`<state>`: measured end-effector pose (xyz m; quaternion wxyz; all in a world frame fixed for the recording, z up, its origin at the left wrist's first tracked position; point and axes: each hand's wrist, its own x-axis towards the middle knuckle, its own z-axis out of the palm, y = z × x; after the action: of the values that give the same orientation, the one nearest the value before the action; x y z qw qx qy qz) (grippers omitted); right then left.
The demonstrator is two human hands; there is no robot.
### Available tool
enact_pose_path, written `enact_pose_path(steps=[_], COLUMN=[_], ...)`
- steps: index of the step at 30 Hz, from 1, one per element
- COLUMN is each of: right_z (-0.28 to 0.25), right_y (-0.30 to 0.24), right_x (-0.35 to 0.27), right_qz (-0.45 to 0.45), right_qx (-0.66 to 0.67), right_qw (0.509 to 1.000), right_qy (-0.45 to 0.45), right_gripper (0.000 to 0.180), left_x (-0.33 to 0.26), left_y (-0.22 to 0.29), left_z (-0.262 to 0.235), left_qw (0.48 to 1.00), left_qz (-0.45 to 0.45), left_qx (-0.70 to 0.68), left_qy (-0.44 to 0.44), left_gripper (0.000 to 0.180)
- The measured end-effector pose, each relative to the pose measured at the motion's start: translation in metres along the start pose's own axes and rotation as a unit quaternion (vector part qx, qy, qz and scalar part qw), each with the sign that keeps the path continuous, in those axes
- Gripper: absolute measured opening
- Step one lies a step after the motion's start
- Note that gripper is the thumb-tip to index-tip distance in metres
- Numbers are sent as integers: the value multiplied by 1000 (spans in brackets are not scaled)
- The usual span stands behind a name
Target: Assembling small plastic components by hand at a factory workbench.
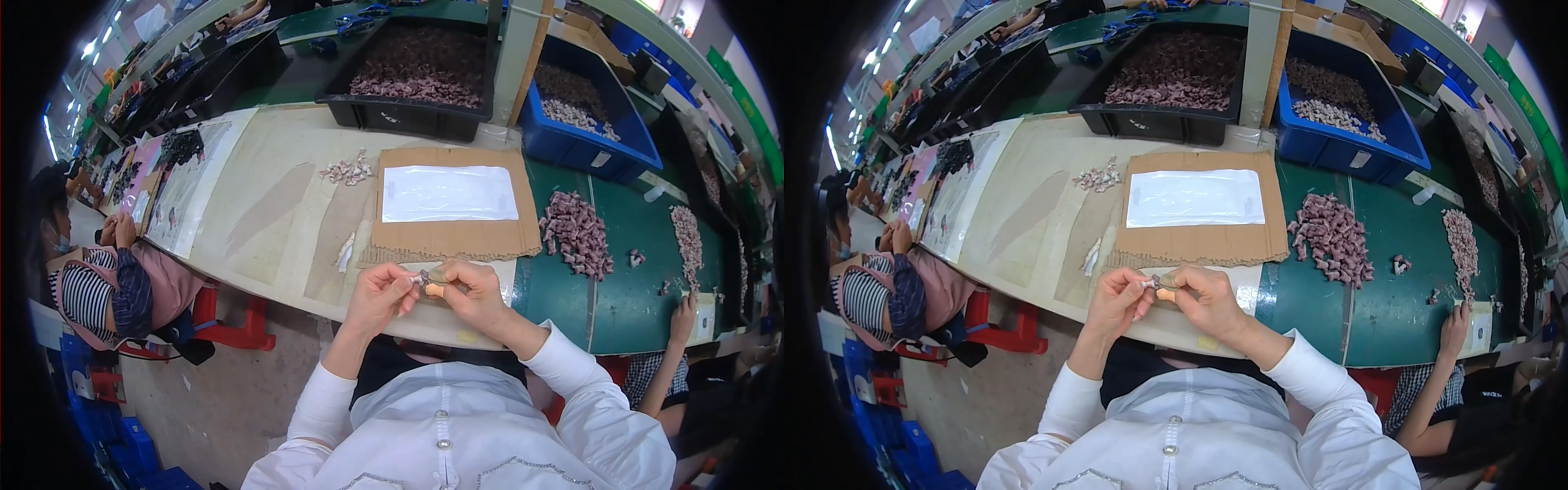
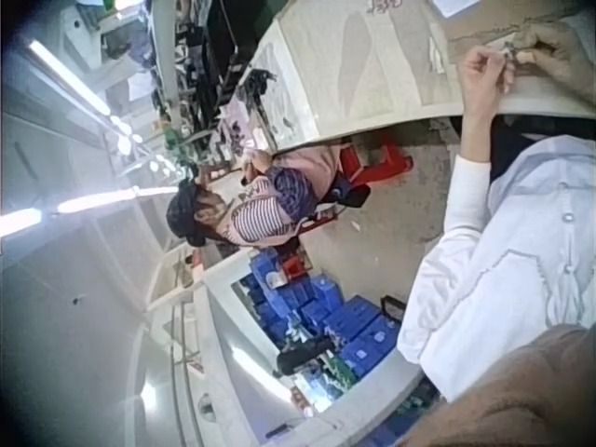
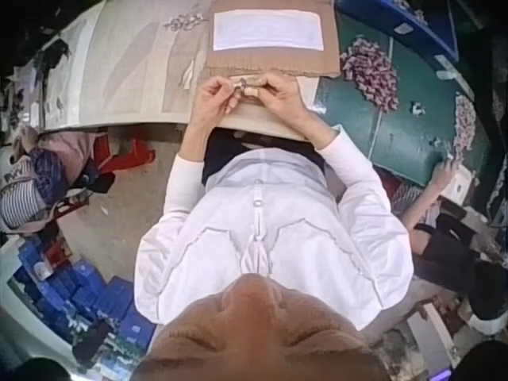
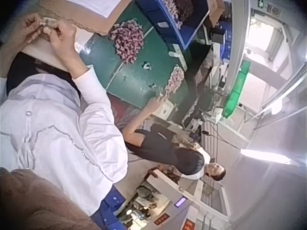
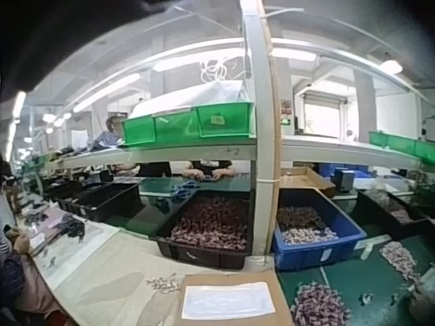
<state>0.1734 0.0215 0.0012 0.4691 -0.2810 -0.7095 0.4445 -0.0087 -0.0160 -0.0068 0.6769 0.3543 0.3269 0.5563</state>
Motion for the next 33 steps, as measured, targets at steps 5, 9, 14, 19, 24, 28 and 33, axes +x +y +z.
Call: enact_pose_path(steps=[5, 9, 14, 19, 24, 28, 33], right_z=[2, -4, -3, -28, -145, -239, -237], right_y=[-3, -2, -12, -29, -29, -5, -6], right_x=[-1, -5, -12, -34, -77, -116, -121], right_qz=[10, -1, 90, 60, 109, 161, 199], right_qx=[-5, -41, -1, -90, -197, -353, -400], right_qw=[1000, 999, 996, 987, 869, 774, 768], right_qy=[5, 13, 8, 115, 442, 501, 458], right_gripper=[9, 9, 14, 13, 10, 12, 18], left_x=[-2, 0, -5, -3, 0, -1, -1], left_y=[1, 1, -6, -6, -3, -5, -6], left_z=[0, 6, 2, 24, 27, 23, 28], left_qw=[1000, 1000, 999, 984, 980, 974, 973], left_qz=[-6, -9, 10, 6, 39, 38, 39], left_qx=[-13, -12, 44, 179, 194, 224, 228], left_qy=[-1, -13, -3, 1, 12, 2, 21], left_gripper=[11, 11, 13, 20, 20, 19, 18])
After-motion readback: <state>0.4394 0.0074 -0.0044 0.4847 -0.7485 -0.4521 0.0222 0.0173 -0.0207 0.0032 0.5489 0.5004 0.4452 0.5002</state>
